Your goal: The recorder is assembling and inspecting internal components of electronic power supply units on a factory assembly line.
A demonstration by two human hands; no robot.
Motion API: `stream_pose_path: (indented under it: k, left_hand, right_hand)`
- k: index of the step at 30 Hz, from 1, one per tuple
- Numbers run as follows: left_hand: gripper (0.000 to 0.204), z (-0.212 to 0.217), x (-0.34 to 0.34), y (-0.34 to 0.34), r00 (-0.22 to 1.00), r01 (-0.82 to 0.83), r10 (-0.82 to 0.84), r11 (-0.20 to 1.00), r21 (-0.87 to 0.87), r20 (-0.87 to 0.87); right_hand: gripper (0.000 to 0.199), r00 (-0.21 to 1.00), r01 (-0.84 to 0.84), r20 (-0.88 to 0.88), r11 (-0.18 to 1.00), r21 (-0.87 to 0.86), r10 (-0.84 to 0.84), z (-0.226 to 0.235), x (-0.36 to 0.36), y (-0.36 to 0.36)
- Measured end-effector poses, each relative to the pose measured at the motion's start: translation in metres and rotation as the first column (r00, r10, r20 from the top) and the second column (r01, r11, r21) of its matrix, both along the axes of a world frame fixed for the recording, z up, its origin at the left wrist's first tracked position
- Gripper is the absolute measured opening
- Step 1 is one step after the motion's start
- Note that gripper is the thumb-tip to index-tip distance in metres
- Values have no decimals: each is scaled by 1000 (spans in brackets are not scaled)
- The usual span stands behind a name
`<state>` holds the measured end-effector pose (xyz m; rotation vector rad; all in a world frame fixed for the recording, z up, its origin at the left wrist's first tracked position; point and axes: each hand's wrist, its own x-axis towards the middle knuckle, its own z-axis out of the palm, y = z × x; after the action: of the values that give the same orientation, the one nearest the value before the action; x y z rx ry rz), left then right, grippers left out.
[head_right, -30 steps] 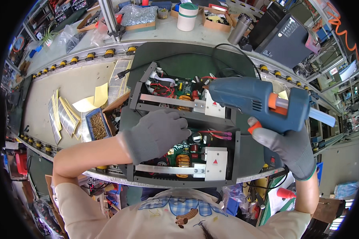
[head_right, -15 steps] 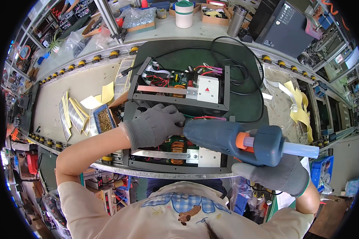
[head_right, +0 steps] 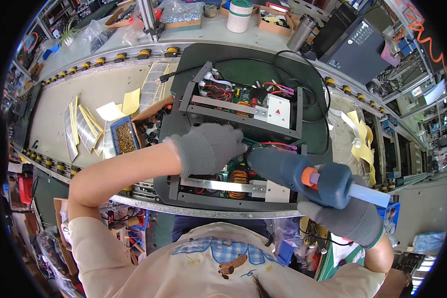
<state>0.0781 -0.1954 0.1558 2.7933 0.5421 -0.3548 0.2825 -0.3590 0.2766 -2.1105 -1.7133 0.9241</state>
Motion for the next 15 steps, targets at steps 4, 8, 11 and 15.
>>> stream_pose_path:
  k: [4, 8, 11, 15]
  left_hand:
    - [39, 9, -31, -7, 920, -118, 86, 991, 60, 382]
    - [39, 1, -57, -18, 635, -317, 211, 948, 1, 743]
    - [43, -10, -63, -20, 551, -423, 321, 903, -74, 770]
    - [48, -21, -64, -22, 576, -428, 364, 897, -110, 732]
  right_hand:
    - [42, 987, -135, 102, 981, 138, 121, -14, -6, 0]
    - [35, 970, -156, 199, 985, 68, 140, -29, -12, 9]
    - [36, 970, -153, 196, 987, 43, 142, -28, -21, 14]
    - [38, 937, -140, 313, 988, -69, 155, -20, -34, 18]
